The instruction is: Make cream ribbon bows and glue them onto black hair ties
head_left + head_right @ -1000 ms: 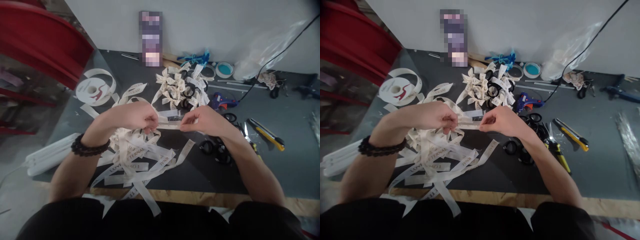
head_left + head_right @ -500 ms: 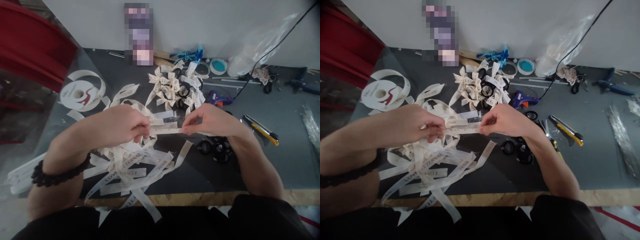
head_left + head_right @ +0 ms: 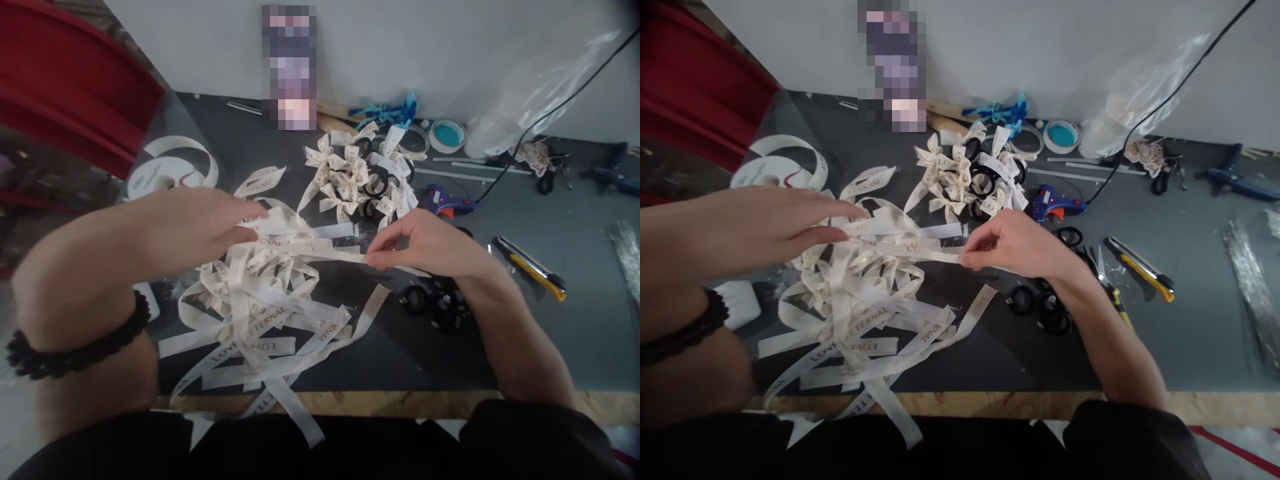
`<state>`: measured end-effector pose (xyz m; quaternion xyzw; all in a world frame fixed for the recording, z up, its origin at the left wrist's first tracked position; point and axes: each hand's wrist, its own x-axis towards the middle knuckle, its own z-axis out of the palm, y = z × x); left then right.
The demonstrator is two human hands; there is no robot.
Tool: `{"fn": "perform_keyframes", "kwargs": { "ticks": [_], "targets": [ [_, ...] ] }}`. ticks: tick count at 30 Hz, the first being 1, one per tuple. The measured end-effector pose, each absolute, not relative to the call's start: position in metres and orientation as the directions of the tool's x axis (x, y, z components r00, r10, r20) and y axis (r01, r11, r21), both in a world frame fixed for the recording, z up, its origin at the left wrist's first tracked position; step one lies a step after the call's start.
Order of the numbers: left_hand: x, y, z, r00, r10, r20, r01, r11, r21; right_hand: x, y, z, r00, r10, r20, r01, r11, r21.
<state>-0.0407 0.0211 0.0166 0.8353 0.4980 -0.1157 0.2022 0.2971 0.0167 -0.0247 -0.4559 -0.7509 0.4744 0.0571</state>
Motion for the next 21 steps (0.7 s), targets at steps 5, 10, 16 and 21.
{"fn": "perform_keyframes", "kwargs": {
  "ticks": [5, 10, 16, 21],
  "targets": [
    [0.022, -0.008, 0.007, 0.634, 0.740, -0.222, 0.746, -0.512, 0.425, 0.269, -0.005, -0.031, -0.649, 0.723, -0.236, 0.549, 0.230, -0.804],
    [0.055, -0.024, -0.011, 0.544, 0.796, -0.266, 0.814, -0.424, 0.396, 0.263, -0.015, -0.030, -0.620, 0.768, -0.163, 0.538, 0.265, -0.800],
    [0.043, -0.018, -0.012, 0.605, 0.725, -0.330, 0.744, -0.365, 0.560, 0.270, -0.008, -0.025, -0.658, 0.718, -0.228, 0.512, 0.203, -0.835],
    [0.034, -0.014, -0.008, 0.667, 0.652, -0.361, 0.664, -0.299, 0.685, 0.274, -0.004, -0.025, -0.693, 0.671, -0.264, 0.452, 0.120, -0.884]
  ]
}}
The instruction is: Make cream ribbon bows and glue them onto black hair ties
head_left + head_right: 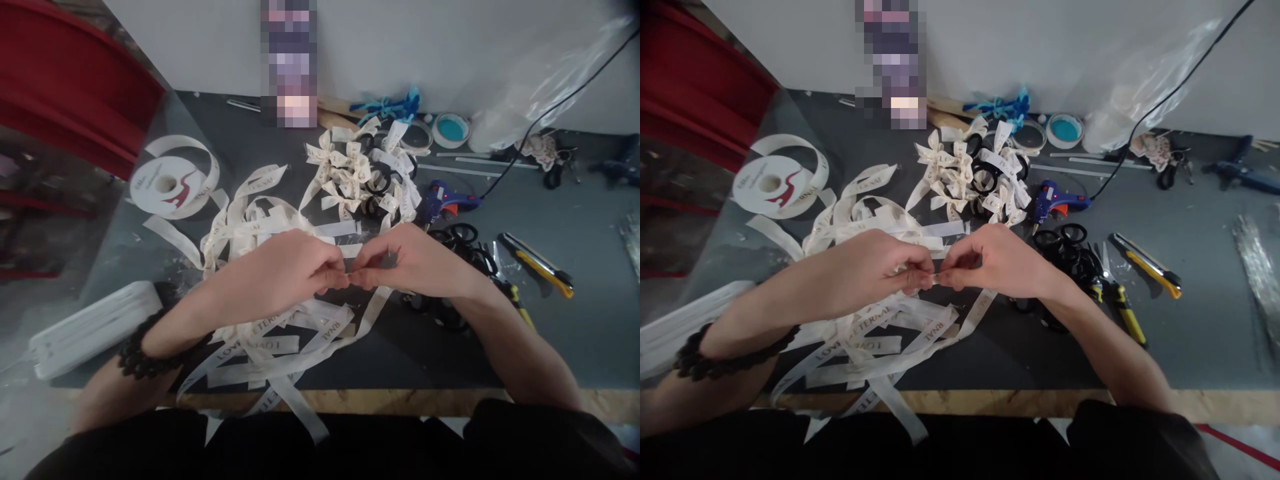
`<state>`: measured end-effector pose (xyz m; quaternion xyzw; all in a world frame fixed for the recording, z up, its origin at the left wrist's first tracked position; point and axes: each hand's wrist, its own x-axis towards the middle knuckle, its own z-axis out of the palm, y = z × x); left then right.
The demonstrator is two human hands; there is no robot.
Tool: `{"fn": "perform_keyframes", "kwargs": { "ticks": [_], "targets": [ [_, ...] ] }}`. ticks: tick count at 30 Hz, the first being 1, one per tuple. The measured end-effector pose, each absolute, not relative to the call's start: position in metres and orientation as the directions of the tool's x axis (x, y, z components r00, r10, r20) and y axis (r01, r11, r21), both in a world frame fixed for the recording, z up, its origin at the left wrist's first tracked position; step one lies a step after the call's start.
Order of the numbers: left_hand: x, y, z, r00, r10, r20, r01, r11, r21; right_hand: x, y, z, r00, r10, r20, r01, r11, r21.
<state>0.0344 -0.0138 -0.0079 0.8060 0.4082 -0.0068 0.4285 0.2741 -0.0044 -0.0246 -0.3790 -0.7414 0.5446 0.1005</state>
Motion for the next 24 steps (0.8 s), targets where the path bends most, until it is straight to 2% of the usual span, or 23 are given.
{"fn": "perform_keyframes", "kwargs": {
  "ticks": [3, 8, 18, 24],
  "targets": [
    [0.030, -0.012, -0.004, 0.682, 0.652, -0.331, 0.645, -0.322, 0.693, 0.276, -0.004, -0.022, -0.720, 0.636, -0.278, 0.466, 0.147, -0.872],
    [0.020, -0.008, 0.005, 0.679, 0.612, -0.405, 0.681, -0.320, 0.659, 0.278, -0.002, -0.017, -0.758, 0.598, -0.260, 0.470, 0.225, -0.853],
    [-0.001, 0.008, 0.017, 0.651, 0.556, -0.517, 0.744, -0.329, 0.582, 0.288, 0.007, -0.019, -0.721, 0.601, -0.346, 0.521, 0.139, -0.842],
    [-0.004, 0.010, 0.014, 0.660, 0.552, -0.509, 0.743, -0.380, 0.552, 0.295, 0.011, -0.024, -0.718, 0.586, -0.375, 0.534, 0.120, -0.837]
  ]
}}
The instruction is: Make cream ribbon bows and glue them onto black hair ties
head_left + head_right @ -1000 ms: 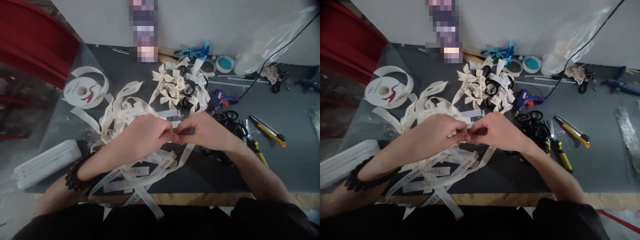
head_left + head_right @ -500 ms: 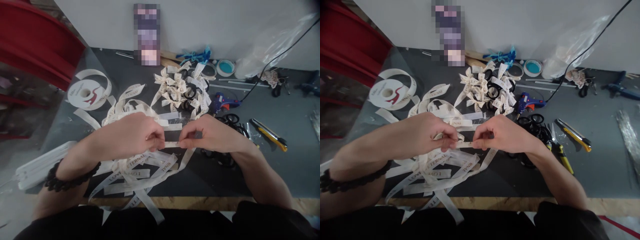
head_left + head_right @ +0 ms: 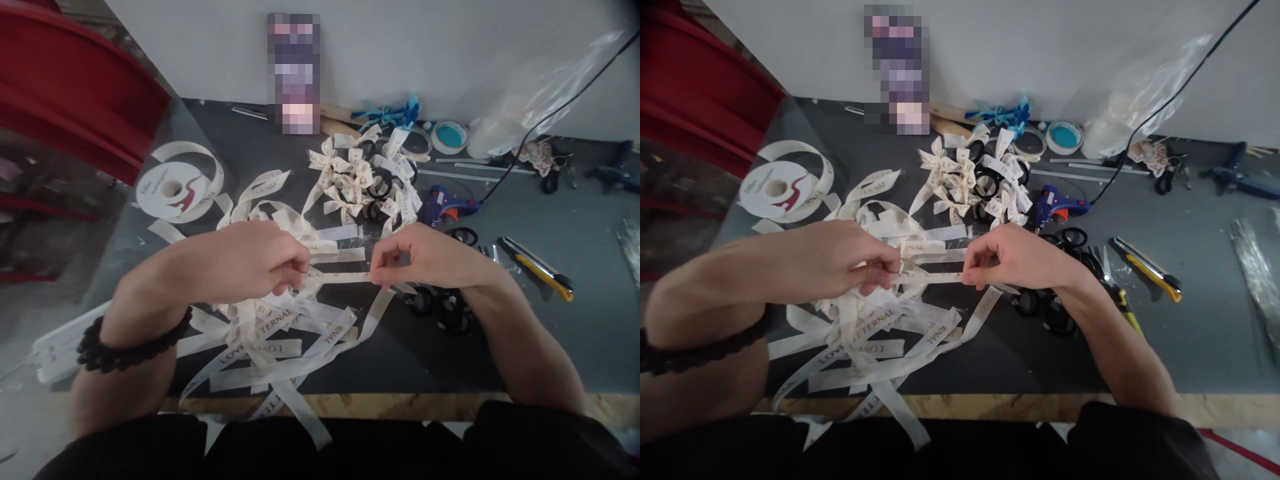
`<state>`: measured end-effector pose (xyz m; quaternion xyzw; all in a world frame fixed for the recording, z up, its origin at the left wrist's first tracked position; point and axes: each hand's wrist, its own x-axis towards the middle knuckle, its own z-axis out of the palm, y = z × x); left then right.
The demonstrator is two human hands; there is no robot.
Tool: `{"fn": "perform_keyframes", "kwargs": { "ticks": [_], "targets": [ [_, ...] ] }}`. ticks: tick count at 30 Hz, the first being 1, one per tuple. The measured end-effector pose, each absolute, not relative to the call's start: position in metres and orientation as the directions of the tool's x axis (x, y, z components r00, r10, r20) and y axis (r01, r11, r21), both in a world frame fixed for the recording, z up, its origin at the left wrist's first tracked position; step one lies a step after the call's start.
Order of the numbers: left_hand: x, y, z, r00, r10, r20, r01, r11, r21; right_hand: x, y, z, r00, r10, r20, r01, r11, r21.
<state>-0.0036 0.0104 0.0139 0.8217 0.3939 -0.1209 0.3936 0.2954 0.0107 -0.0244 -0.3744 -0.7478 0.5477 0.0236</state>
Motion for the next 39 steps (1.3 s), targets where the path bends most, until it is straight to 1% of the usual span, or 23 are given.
{"fn": "perform_keyframes", "kwargs": {
  "ticks": [5, 10, 13, 18, 22, 29, 32, 39],
  "targets": [
    [-0.002, 0.010, 0.013, 0.661, 0.575, -0.481, 0.738, -0.387, 0.552, 0.299, 0.012, -0.024, -0.715, 0.602, -0.356, 0.524, 0.123, -0.843],
    [-0.002, 0.018, 0.010, 0.631, 0.572, -0.523, 0.767, -0.364, 0.528, 0.298, 0.018, -0.026, -0.704, 0.598, -0.383, 0.563, 0.142, -0.814],
    [-0.003, 0.022, 0.007, 0.633, 0.565, -0.530, 0.766, -0.356, 0.535, 0.297, 0.019, -0.028, -0.704, 0.606, -0.371, 0.567, 0.165, -0.807],
    [-0.004, 0.022, 0.006, 0.638, 0.579, -0.508, 0.761, -0.373, 0.530, 0.297, 0.017, -0.028, -0.689, 0.611, -0.389, 0.581, 0.145, -0.801],
    [-0.005, 0.023, 0.005, 0.657, 0.578, -0.485, 0.743, -0.384, 0.549, 0.298, 0.019, -0.028, -0.684, 0.612, -0.398, 0.585, 0.133, -0.800],
    [-0.016, 0.032, 0.001, 0.642, 0.600, -0.477, 0.756, -0.389, 0.527, 0.301, 0.021, -0.028, -0.617, 0.679, -0.397, 0.624, 0.115, -0.773],
    [-0.019, 0.033, -0.001, 0.623, 0.623, -0.474, 0.773, -0.397, 0.495, 0.302, 0.020, -0.029, -0.591, 0.705, -0.392, 0.631, 0.101, -0.769],
    [-0.021, 0.035, -0.004, 0.594, 0.639, -0.489, 0.799, -0.398, 0.451, 0.302, 0.017, -0.028, -0.510, 0.788, -0.346, 0.660, 0.101, -0.744]
  ]
}}
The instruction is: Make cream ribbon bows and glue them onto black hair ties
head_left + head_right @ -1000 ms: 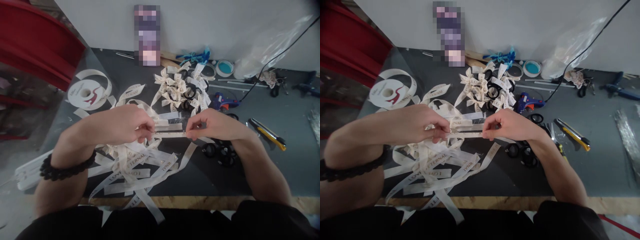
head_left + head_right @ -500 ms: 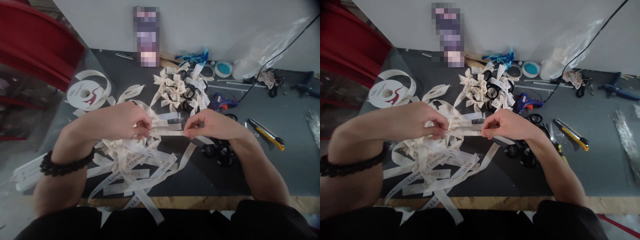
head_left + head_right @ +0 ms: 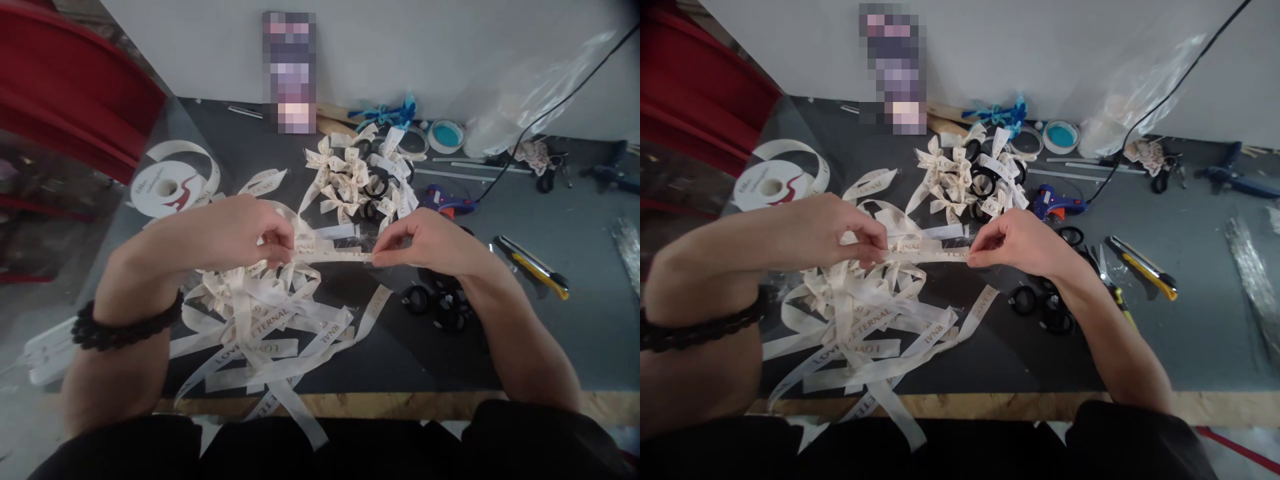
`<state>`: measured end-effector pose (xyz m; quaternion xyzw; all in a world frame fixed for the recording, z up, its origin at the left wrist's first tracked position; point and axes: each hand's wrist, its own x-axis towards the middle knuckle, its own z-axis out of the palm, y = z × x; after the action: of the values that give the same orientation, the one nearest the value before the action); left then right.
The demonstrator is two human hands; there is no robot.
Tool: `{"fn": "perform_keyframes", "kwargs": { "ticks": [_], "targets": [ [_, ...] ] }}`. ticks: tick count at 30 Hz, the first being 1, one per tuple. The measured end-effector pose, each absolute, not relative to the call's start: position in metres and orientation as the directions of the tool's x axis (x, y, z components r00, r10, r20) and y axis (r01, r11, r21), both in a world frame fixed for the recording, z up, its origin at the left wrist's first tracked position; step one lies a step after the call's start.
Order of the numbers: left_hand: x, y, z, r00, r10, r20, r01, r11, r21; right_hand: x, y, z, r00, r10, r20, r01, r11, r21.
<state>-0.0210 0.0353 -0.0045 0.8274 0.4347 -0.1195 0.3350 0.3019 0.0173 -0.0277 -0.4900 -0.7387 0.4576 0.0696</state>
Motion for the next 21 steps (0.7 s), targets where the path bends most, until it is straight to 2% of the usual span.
{"fn": "perform_keyframes", "kwargs": {
  "ticks": [6, 21],
  "targets": [
    [-0.0193, 0.0351, -0.0016, 0.558, 0.668, -0.493, 0.820, -0.355, 0.449, 0.3011, 0.0146, -0.0266, -0.435, 0.848, -0.304, 0.687, 0.094, -0.721],
    [-0.0179, 0.0347, -0.0031, 0.533, 0.704, -0.469, 0.836, -0.352, 0.422, 0.3016, 0.0163, -0.0327, -0.361, 0.891, -0.277, 0.713, 0.073, -0.697]
  ]
}}
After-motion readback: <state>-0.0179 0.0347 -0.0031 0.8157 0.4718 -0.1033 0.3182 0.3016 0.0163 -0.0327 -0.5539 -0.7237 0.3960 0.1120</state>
